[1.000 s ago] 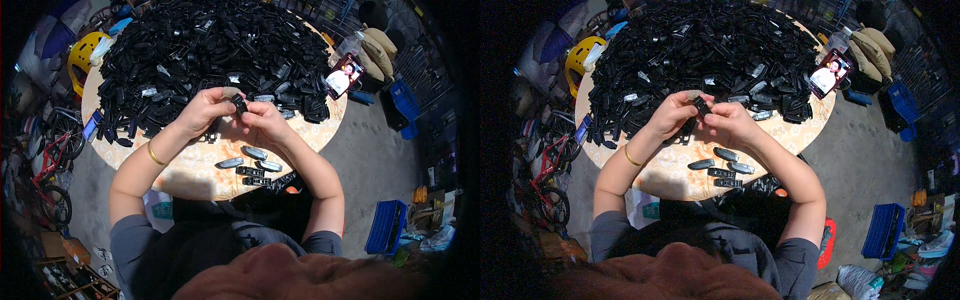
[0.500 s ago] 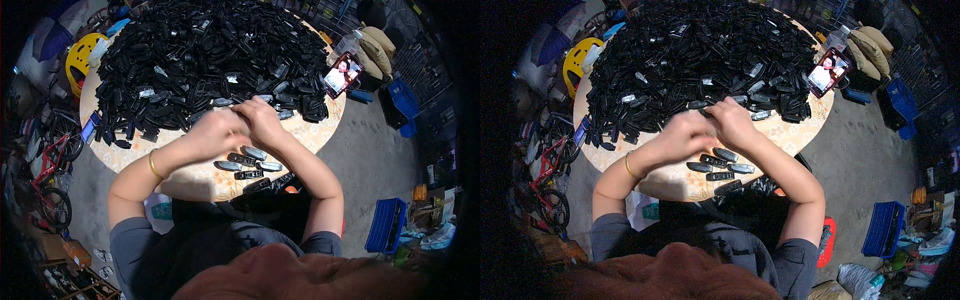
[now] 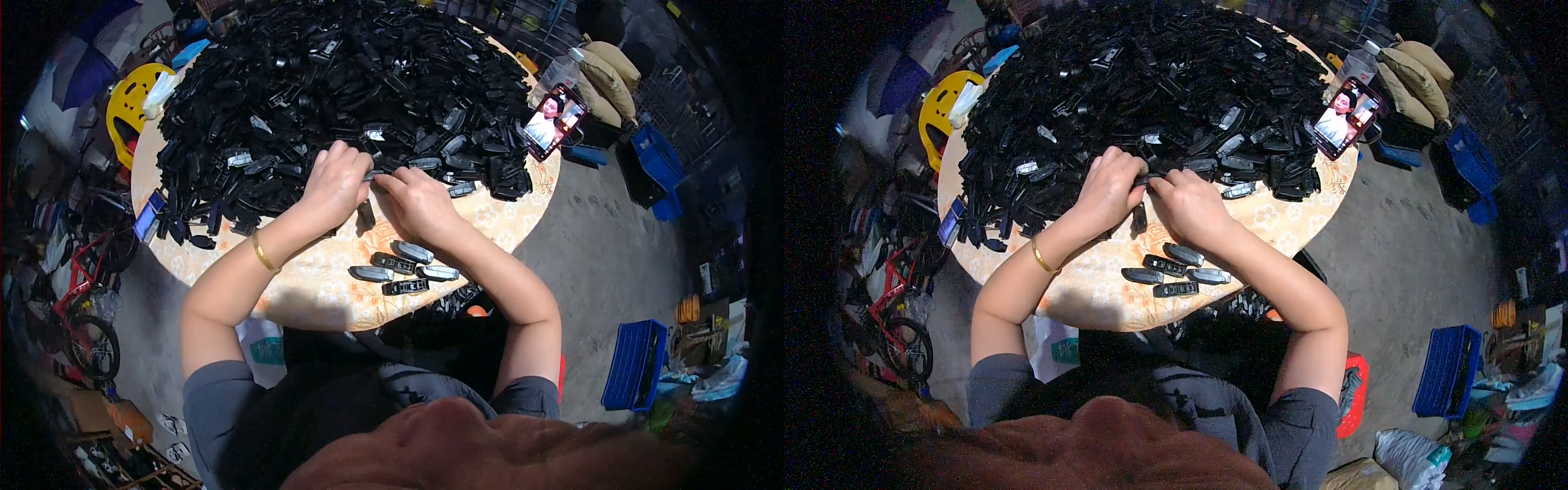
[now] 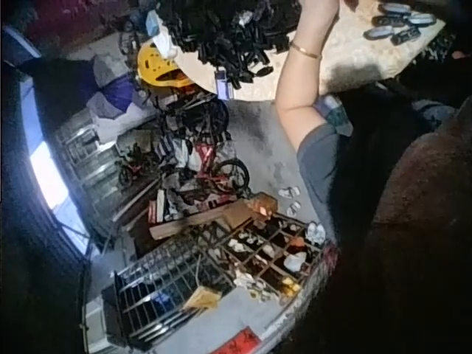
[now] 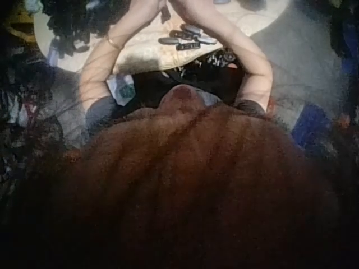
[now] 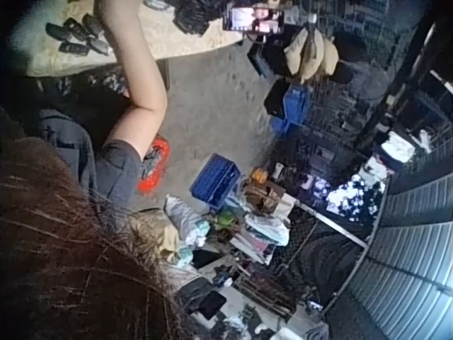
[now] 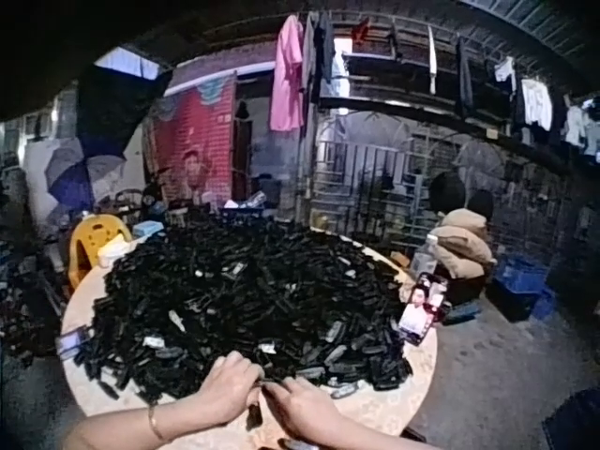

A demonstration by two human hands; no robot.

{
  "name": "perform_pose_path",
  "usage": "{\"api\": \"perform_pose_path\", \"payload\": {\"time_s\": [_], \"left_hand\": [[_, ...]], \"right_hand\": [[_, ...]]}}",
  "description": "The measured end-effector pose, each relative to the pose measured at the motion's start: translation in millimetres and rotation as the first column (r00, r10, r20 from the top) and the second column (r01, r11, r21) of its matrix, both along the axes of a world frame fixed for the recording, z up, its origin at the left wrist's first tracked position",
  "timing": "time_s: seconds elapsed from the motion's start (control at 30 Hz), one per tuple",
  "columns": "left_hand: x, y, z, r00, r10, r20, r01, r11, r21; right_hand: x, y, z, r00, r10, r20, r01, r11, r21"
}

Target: The person repeatedly picks up plastic components from a pile on the table, fits and snaps the pieces together by hand, and places the assembled parts onto the table.

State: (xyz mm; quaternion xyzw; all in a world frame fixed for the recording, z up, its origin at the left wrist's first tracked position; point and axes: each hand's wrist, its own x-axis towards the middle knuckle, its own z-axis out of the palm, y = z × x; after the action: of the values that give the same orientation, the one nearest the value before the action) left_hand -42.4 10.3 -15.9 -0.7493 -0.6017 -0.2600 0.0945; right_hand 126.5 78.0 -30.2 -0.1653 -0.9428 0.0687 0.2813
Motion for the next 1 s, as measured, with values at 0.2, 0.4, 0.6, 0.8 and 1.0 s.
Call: {"api": "perform_pose_path", "payload": {"time_s": [0.2,0.4,0.6,0.8,1.0], "left_hand": [[-8,-2,11,0.857,0.013,0.515,0.020,0.998,-0.058],[4,-10,22,-0.016,0.115,0.993,0.477,0.874,-0.093],[-2,-10,16,0.067,0.077,0.995,0.472,0.876,-0.099],[6,-11,13,0.193,0.037,0.981,0.418,0.901,-0.116],[3,-9,8,0.506,-0.052,0.861,0.270,0.958,-0.101]], "right_hand": [[-2,0,10,0.931,0.043,-0.361,-0.112,0.979,-0.172],[-5,2,8,0.854,0.036,-0.518,-0.151,0.972,-0.181],[-4,-3,6,0.818,-0.013,-0.575,-0.200,0.931,-0.305],[-2,-5,11,0.802,0.083,-0.591,-0.176,0.979,-0.102],[-3,-6,10,0.826,0.047,-0.561,-0.127,0.986,-0.105]]}}
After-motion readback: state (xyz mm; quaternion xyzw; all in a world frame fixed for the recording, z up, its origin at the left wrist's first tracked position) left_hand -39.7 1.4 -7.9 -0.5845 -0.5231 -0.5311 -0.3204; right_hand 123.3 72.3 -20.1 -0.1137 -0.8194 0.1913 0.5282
